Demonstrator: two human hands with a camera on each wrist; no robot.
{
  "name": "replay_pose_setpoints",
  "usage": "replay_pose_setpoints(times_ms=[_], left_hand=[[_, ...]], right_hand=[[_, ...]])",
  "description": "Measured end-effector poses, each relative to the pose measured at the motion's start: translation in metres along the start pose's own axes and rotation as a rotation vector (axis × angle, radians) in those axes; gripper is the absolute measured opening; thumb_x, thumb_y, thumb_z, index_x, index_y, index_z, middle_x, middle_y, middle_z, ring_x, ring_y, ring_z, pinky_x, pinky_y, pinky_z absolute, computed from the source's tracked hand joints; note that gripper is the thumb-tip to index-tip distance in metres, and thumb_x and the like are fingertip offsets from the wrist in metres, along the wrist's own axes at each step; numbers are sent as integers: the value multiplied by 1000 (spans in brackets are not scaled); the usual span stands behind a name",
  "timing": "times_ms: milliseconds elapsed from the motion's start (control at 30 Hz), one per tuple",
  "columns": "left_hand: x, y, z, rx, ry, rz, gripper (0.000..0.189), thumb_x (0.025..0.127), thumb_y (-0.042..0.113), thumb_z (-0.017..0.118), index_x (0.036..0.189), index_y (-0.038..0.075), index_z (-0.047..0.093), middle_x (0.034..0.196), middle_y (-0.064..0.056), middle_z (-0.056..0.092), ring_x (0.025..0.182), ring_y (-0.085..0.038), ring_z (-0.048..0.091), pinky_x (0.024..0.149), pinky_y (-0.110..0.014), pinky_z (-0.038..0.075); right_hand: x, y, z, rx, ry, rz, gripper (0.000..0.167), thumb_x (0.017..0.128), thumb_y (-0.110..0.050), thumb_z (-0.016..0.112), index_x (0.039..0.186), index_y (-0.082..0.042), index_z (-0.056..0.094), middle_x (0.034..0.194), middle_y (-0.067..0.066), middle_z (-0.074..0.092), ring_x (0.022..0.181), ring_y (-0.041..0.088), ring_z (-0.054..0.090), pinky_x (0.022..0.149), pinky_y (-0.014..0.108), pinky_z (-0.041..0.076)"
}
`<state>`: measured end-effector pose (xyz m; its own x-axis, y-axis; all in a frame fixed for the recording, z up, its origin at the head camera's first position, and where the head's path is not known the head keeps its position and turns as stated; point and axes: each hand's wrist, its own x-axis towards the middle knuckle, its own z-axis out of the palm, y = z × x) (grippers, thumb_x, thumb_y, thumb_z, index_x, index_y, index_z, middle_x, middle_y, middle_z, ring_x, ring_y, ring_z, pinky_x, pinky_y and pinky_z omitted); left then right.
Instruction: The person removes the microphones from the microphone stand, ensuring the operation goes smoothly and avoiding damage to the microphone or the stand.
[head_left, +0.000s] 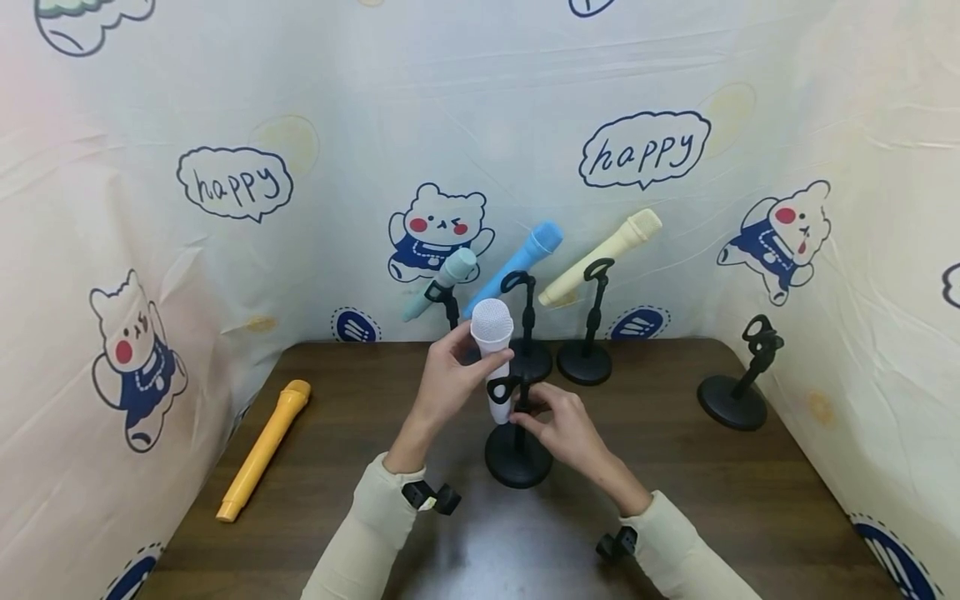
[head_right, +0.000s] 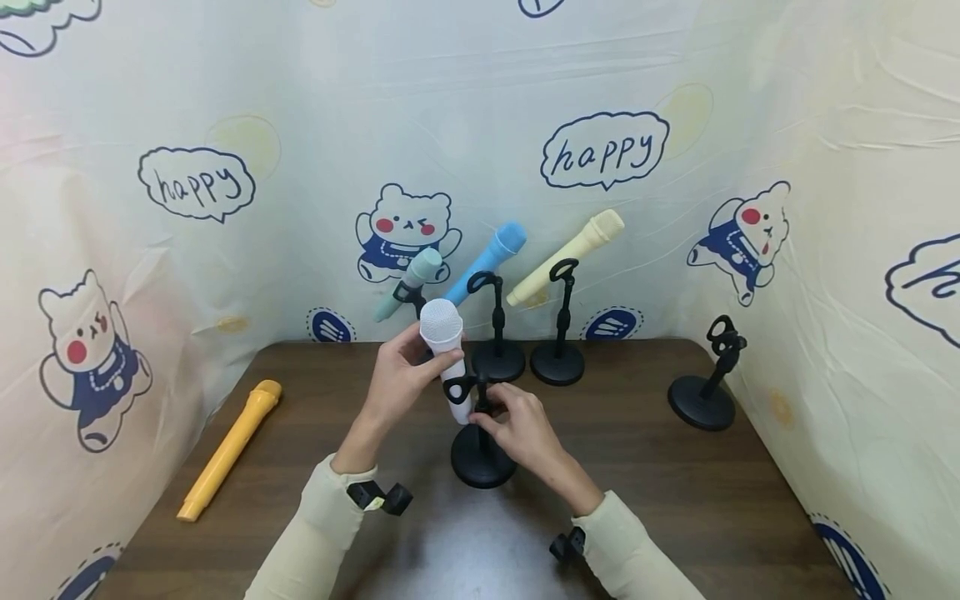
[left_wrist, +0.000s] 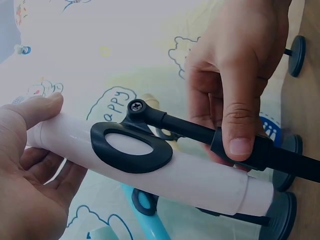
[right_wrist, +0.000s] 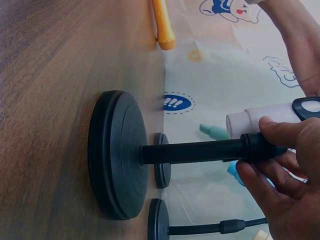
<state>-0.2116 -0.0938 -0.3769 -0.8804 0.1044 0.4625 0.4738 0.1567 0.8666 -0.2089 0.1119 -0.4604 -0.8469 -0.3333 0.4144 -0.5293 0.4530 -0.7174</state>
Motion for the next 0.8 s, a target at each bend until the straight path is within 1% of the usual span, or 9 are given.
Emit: replay_pose_setpoints(times_ms=[133, 300, 433, 567, 800], left_hand=[[2, 1, 0, -8, 0, 8, 49, 94, 16, 84, 138, 5, 66, 140, -14, 70, 125, -32, 70, 110, -58, 54], [6, 2, -1, -14, 5, 11, 50, 93, 15, 84, 139, 5, 66, 141, -14, 70, 125, -33, 69, 112, -60, 52], [8, 5, -3, -9, 16, 8, 50, 92, 16, 85, 138, 6, 67, 139, -12, 71, 122, -31, 70, 111, -58, 54], [12, 7, -3, -9, 15, 12, 48, 93, 15, 85, 136, 5, 67, 137, -14, 72, 120, -31, 70, 110, -57, 55], [18, 15, -5, -28, 7, 25, 47, 94, 11, 82, 138, 3, 66, 136, -17, 71, 121, -35, 70, 108, -59, 55]], right_hand=[[0, 1, 0, 7, 1, 5, 21, 90, -11, 86, 108, -12, 74, 102, 3, 77, 95, 16, 77, 85, 32, 66], [0, 1, 0, 17, -6, 9, 21, 91, -11, 86, 108, -11, 74, 102, 3, 77, 94, 16, 77, 85, 35, 66], [1, 2, 0, 15, -10, 6, 21, 91, -11, 85, 109, -9, 74, 102, 2, 77, 95, 16, 76, 85, 33, 66], [2, 2, 0, 9, -10, 2, 22, 91, -11, 86, 109, -7, 74, 102, 2, 77, 95, 15, 76, 85, 31, 66], [1, 3, 0, 13, -15, 2, 21, 91, -10, 85, 109, -4, 74, 102, 3, 77, 94, 16, 76, 85, 37, 66]])
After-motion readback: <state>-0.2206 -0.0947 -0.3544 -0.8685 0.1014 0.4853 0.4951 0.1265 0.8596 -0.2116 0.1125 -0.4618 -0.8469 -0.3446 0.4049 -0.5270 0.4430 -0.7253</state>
